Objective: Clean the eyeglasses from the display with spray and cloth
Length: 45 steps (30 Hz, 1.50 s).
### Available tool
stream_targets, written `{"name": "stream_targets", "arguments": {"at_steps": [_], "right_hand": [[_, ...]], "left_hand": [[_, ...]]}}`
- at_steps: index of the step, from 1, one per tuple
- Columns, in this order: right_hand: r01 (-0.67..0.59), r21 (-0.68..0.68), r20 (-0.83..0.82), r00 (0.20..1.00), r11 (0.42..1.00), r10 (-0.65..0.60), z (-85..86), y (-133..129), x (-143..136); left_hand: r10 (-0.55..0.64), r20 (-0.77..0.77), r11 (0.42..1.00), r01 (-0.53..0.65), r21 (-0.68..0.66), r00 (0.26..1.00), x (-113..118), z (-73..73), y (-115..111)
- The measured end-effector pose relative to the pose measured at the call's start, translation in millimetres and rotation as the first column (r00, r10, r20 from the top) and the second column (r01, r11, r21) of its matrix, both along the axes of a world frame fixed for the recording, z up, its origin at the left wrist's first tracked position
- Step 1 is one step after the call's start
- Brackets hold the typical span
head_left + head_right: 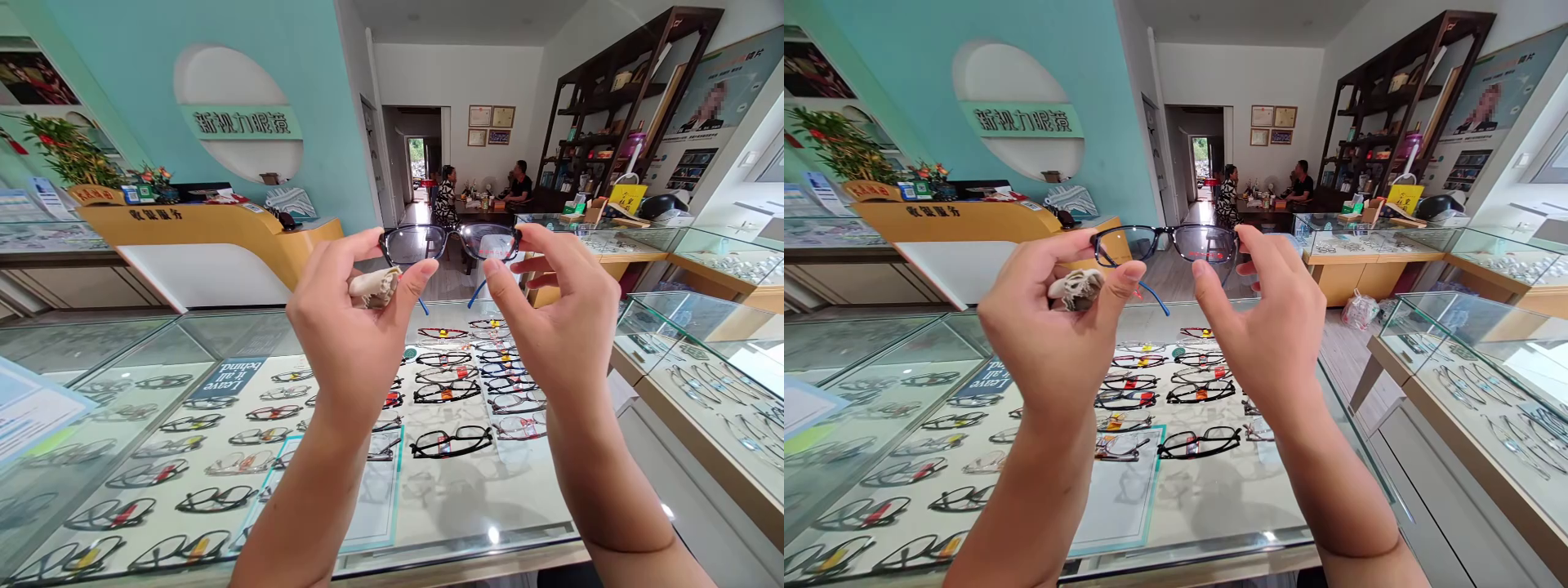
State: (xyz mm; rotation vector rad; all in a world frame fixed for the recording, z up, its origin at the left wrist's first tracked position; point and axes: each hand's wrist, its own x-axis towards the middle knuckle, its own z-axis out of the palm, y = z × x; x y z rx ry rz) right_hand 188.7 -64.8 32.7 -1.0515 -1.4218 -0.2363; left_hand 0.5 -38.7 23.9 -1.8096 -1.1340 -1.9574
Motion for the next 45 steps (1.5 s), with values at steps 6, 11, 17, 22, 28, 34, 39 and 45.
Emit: {"name": "stream_targets", "arguments": {"at_steps": [6, 11, 17, 22, 28, 34, 39, 45], "right_hand": [[0.006, 0.037, 0.010, 1.000, 0.999, -0.006, -1.3, 1, 1], [0.005, 0.110, 0.007, 1.000, 0.994, -0.006, -2.0, 2, 2], [0.023, 0.141, 0.012, 1.000, 0.990, -0.025, -1.5, 2, 2], [0.013, 0.137, 0.009, 1.000, 0.991, -0.014, -2.4, 1, 3], [0.027, 0.151, 0.014, 0.999, 0.988, -0.029, -1.1, 0, 2], [0.033, 0.140, 0.022, 0.999, 0.990, -0.036, -1.1, -1, 2], [0.030, 0.130, 0.023, 0.999, 0.991, -0.034, -1.7, 0, 2], [0.031, 0.080, 0.048, 0.998, 0.996, -0.035, -1.5, 1, 2]], "left_hand": [[-0.027, 0.022, 1.000, 0.027, 0.009, 0.999, -2, -1.4, 2], [-0.080, 0.056, 0.997, 0.081, -0.013, 0.995, -1, -2.5, 6], [-0.130, 0.084, 0.990, 0.135, -0.050, 0.988, -1, -1.8, 7], [-0.160, 0.092, 0.985, 0.164, -0.047, 0.983, -1, -2.5, 8], [-0.162, 0.089, 0.985, 0.166, -0.036, 0.983, -2, -3.0, 10], [-0.153, 0.079, 0.988, 0.155, -0.026, 0.985, -2, -3.5, 10], [-0.126, 0.064, 0.992, 0.126, 0.002, 0.990, -2, -4.8, 10], [-0.122, 0.073, 0.992, 0.121, 0.018, 0.990, -3, -5.7, 10]]}}
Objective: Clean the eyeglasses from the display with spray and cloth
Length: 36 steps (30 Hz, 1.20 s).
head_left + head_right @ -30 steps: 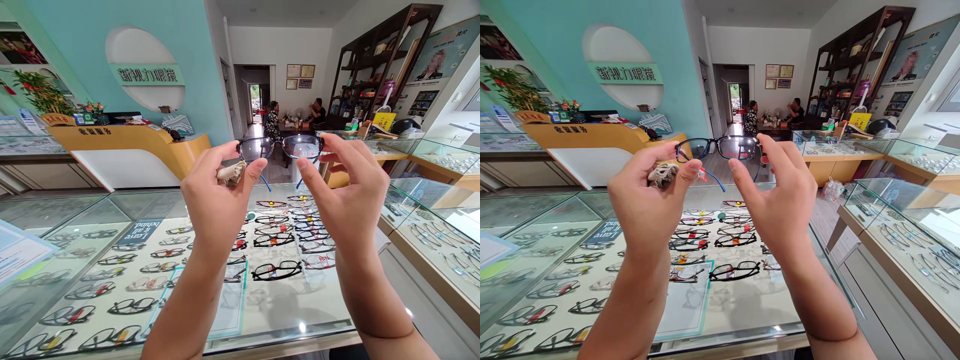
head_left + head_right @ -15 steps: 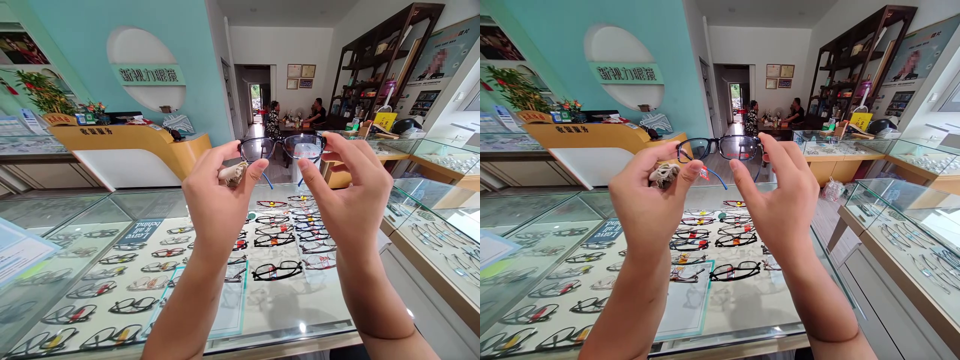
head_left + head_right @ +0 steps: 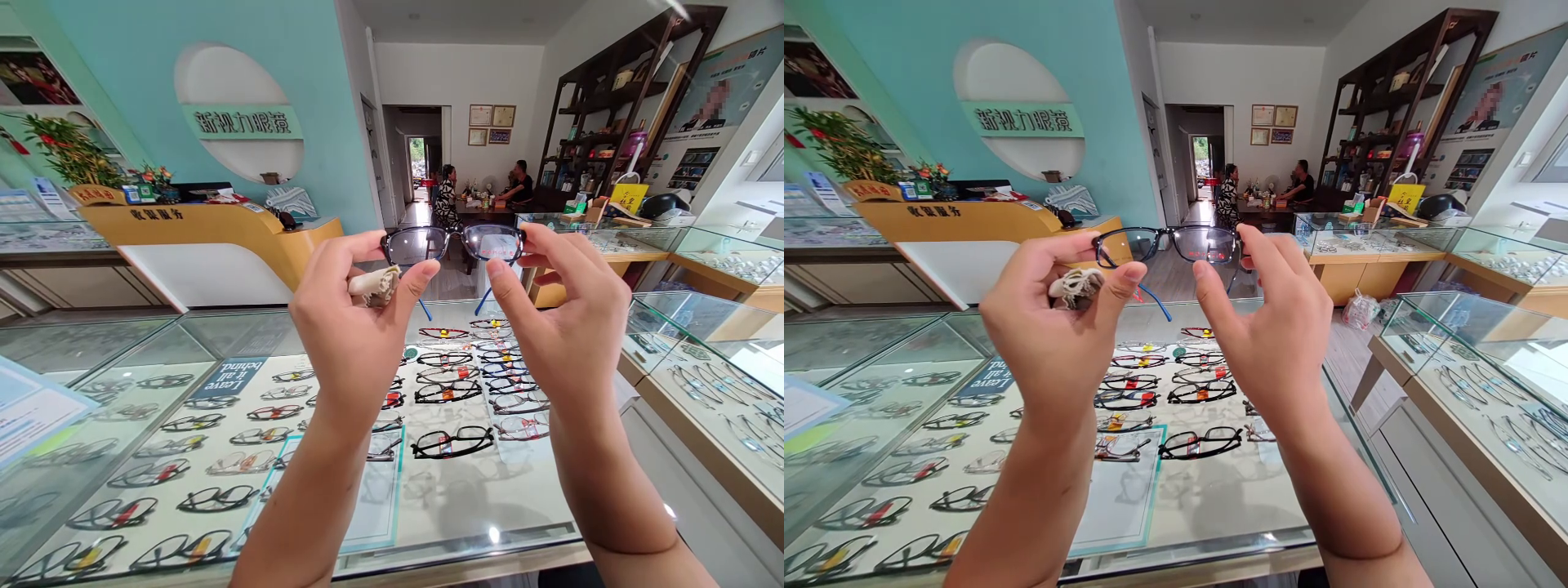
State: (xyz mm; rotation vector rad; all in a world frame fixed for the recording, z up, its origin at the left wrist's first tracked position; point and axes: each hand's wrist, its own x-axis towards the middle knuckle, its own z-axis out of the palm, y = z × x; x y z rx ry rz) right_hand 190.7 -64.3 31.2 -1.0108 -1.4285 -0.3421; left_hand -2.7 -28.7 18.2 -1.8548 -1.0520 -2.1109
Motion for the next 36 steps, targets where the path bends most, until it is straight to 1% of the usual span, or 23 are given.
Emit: {"name": "stream_targets", "arguments": {"at_steps": [2, 7, 9, 13, 19, 22, 24, 31, 34, 36], "right_hand": [[-0.001, -0.023, 0.005, 1.000, 1.000, 0.001, -0.1, 0, 0], [-0.014, -0.067, 0.008, 1.000, 0.998, 0.014, -1.3, 1, 0], [-0.025, -0.066, 0.007, 1.000, 0.998, 0.025, -1.9, 2, 0], [-0.057, -0.012, -0.013, 0.998, 0.998, 0.056, -2.1, 2, -1], [-0.082, 0.141, -0.046, 0.995, 0.987, 0.089, -1.5, -4, -7], [-0.069, 0.119, -0.042, 0.996, 0.990, 0.074, -3.7, -8, -9], [-0.058, 0.107, -0.030, 0.998, 0.993, 0.061, -6.1, -10, -10], [-0.003, 0.162, 0.054, 0.999, 0.987, -0.005, -10.7, -9, -11], [-0.021, 0.178, 0.047, 0.999, 0.984, 0.013, -10.1, -9, -12], [-0.050, 0.165, 0.020, 0.999, 0.985, 0.047, -9.0, -9, -13]], "left_hand": [[0.008, -0.003, 1.000, -0.008, 0.004, 1.000, 0, 0.5, -1], [0.094, -0.037, 0.993, -0.091, 0.076, 0.995, 0, 4.3, -8], [0.097, -0.036, 0.991, -0.093, 0.093, 0.995, 0, 5.3, -10], [0.036, 0.007, 0.998, -0.036, 0.057, 0.999, -1, 5.2, -10], [-0.068, 0.038, 0.994, 0.071, -0.081, 0.997, -2, 4.2, -2], [-0.107, 0.046, 0.986, 0.112, -0.122, 0.993, -1, 3.6, 0], [-0.122, 0.061, 0.983, 0.129, -0.127, 0.991, 0, 3.5, 1], [-0.145, 0.116, 0.983, 0.157, -0.095, 0.983, 5, 5.6, 1], [-0.161, 0.093, 0.984, 0.168, -0.064, 0.982, 8, 6.2, 1], [-0.138, 0.088, 0.990, 0.141, -0.028, 0.986, 10, 6.4, 0]]}}
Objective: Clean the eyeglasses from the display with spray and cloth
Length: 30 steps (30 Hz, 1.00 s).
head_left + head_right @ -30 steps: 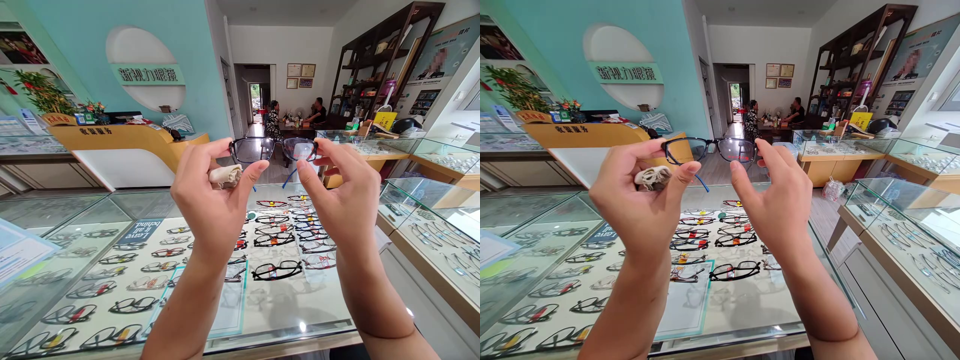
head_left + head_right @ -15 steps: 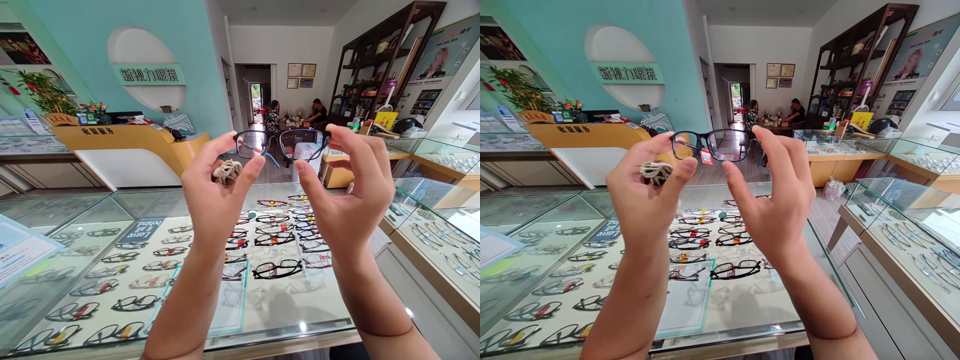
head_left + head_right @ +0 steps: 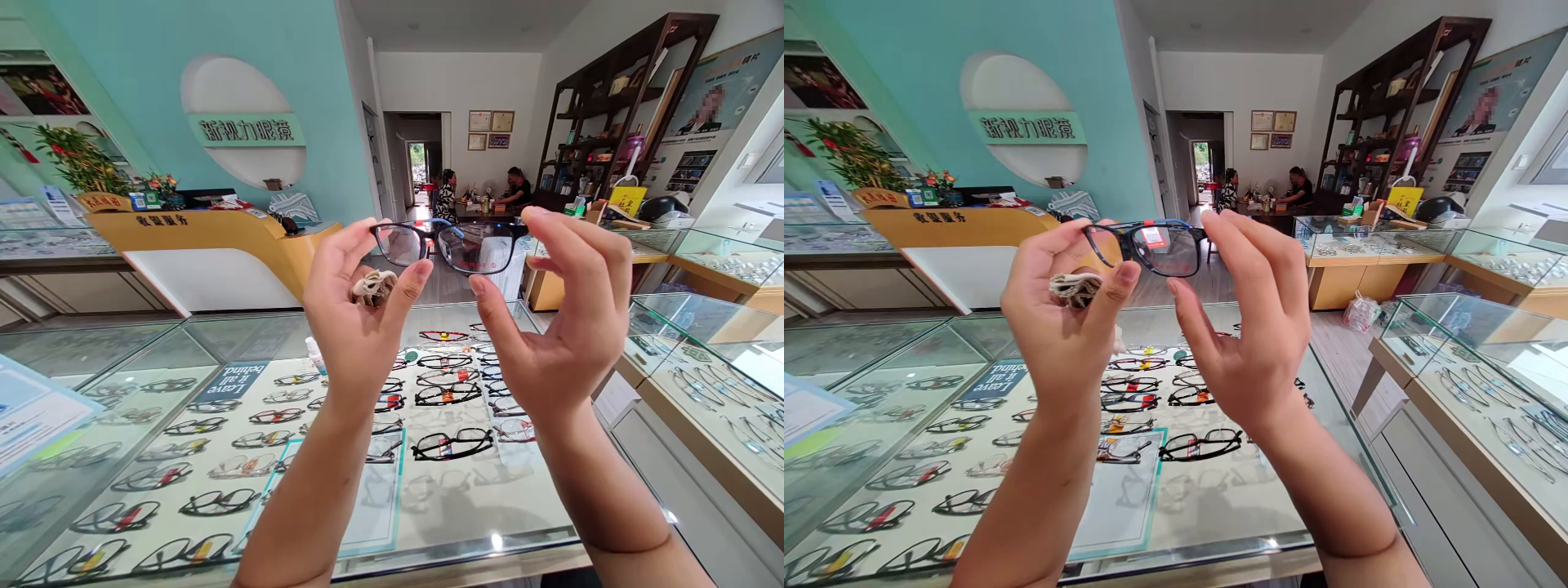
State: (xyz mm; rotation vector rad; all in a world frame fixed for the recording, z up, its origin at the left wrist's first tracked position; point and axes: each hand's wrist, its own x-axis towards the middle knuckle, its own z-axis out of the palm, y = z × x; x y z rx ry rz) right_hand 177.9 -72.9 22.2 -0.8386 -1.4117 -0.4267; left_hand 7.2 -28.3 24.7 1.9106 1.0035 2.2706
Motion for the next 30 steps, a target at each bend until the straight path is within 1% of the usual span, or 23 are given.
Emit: {"name": "stream_targets", "arguments": {"at_steps": [4, 7, 10, 14, 18, 20, 24, 26, 30], "right_hand": [[-0.105, -0.071, -0.046, 0.994, 0.992, 0.102, 2.4, 6, -1], [-0.203, -0.071, -0.065, 0.978, 0.977, 0.199, 2.0, 15, 0], [-0.230, -0.093, -0.078, 0.972, 0.969, 0.223, 0.9, 23, 3], [-0.278, -0.108, -0.126, 0.956, 0.955, 0.264, 2.0, 27, 6], [-0.256, -0.078, -0.181, 0.954, 0.964, 0.239, 3.5, 29, 7], [-0.236, -0.057, -0.189, 0.957, 0.970, 0.222, 3.6, 31, 8], [-0.210, -0.019, -0.157, 0.966, 0.978, 0.204, 2.7, 35, 10], [-0.231, -0.014, -0.153, 0.962, 0.973, 0.226, 2.1, 37, 11], [-0.326, -0.025, -0.183, 0.931, 0.945, 0.317, 2.3, 36, 11]], "left_hand": [[0.117, 0.074, 0.985, -0.125, 0.119, 0.990, 4, 0.5, -3], [0.170, 0.128, 0.964, -0.192, 0.184, 0.977, 5, -0.5, -6], [0.189, 0.132, 0.962, -0.210, 0.174, 0.973, 5, -3.0, -7], [0.222, 0.116, 0.957, -0.239, 0.164, 0.968, 4, -5.4, -6], [0.277, 0.073, 0.944, -0.286, 0.164, 0.958, 2, -5.9, -2], [0.259, 0.056, 0.949, -0.265, 0.173, 0.964, 0, -6.5, 0], [0.158, 0.063, 0.966, -0.167, 0.197, 0.985, -3, -7.5, 2], [0.132, 0.068, 0.972, -0.142, 0.185, 0.989, -3, -7.1, 3], [0.125, 0.063, 0.979, -0.133, 0.152, 0.990, -1, -4.3, 3]]}}
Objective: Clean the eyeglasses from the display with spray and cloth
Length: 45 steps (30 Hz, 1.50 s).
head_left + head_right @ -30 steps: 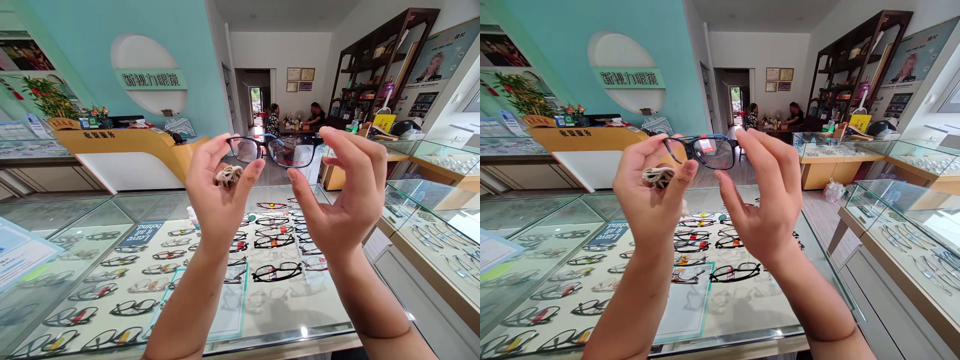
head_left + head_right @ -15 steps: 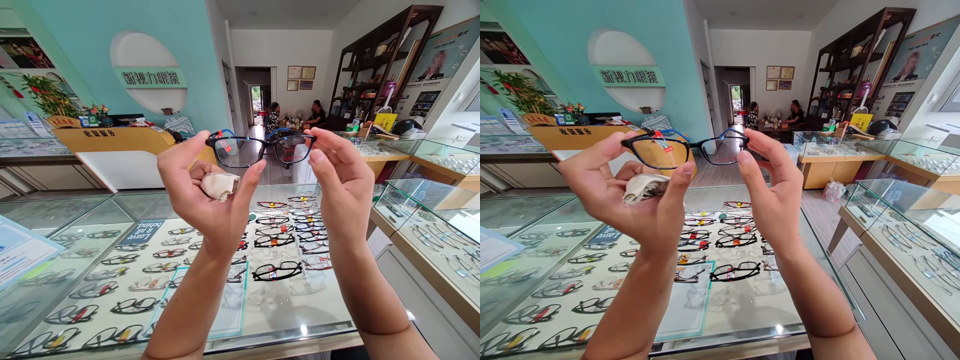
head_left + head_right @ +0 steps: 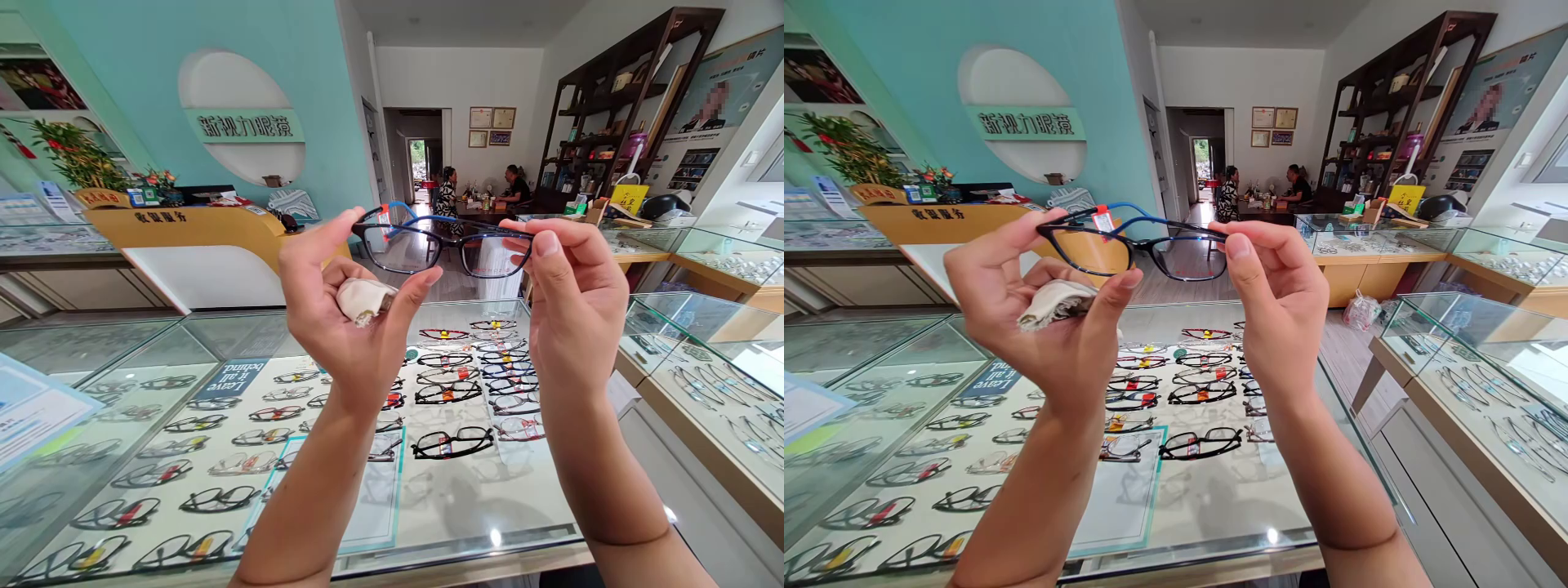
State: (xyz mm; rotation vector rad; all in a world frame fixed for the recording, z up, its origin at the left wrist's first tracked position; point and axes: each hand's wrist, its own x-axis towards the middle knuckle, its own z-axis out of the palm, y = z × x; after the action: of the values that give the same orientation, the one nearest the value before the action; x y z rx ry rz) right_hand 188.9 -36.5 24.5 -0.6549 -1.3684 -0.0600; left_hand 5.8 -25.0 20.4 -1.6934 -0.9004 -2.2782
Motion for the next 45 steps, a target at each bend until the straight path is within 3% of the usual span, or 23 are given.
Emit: {"name": "stream_targets", "arguments": {"at_steps": [8, 11, 19, 27, 31, 39, 42, 45], "right_hand": [[0.015, -0.036, 0.022, 1.000, 0.999, -0.014, 2.6, -7, 0], [-0.056, -0.040, -0.031, 0.998, 0.998, 0.054, 2.3, -6, 0], [-0.317, 0.029, -0.167, 0.934, 0.948, 0.317, 0.1, -1, 2], [-0.372, -0.003, -0.216, 0.907, 0.928, 0.362, -2.1, 1, 3], [-0.361, -0.022, -0.196, 0.916, 0.932, 0.350, -2.6, 1, 4], [-0.361, -0.032, -0.158, 0.923, 0.932, 0.352, -4.5, 1, 5], [-0.355, -0.018, -0.123, 0.929, 0.935, 0.350, -3.3, -1, 4], [-0.368, -0.014, -0.097, 0.926, 0.930, 0.365, -1.1, -6, 2]], "left_hand": [[0.015, 0.001, 1.000, -0.015, -0.025, 1.000, 6, 3.1, -9], [0.022, -0.001, 0.999, -0.022, -0.024, 1.000, 7, 2.8, -9], [-0.216, -0.018, 0.960, 0.216, 0.179, 0.976, 7, -1.2, 7], [-0.300, 0.015, 0.946, 0.296, 0.129, 0.954, 11, -0.8, -1], [-0.361, 0.058, 0.932, 0.359, 0.041, 0.931, 12, -0.5, -7], [-0.343, 0.137, 0.931, 0.355, -0.079, 0.929, 15, 4.4, -21], [-0.445, 0.244, 0.864, 0.484, -0.136, 0.862, 12, 7.2, -19], [-0.597, 0.421, 0.676, 0.711, -0.194, 0.683, 5, 11.7, -12]]}}
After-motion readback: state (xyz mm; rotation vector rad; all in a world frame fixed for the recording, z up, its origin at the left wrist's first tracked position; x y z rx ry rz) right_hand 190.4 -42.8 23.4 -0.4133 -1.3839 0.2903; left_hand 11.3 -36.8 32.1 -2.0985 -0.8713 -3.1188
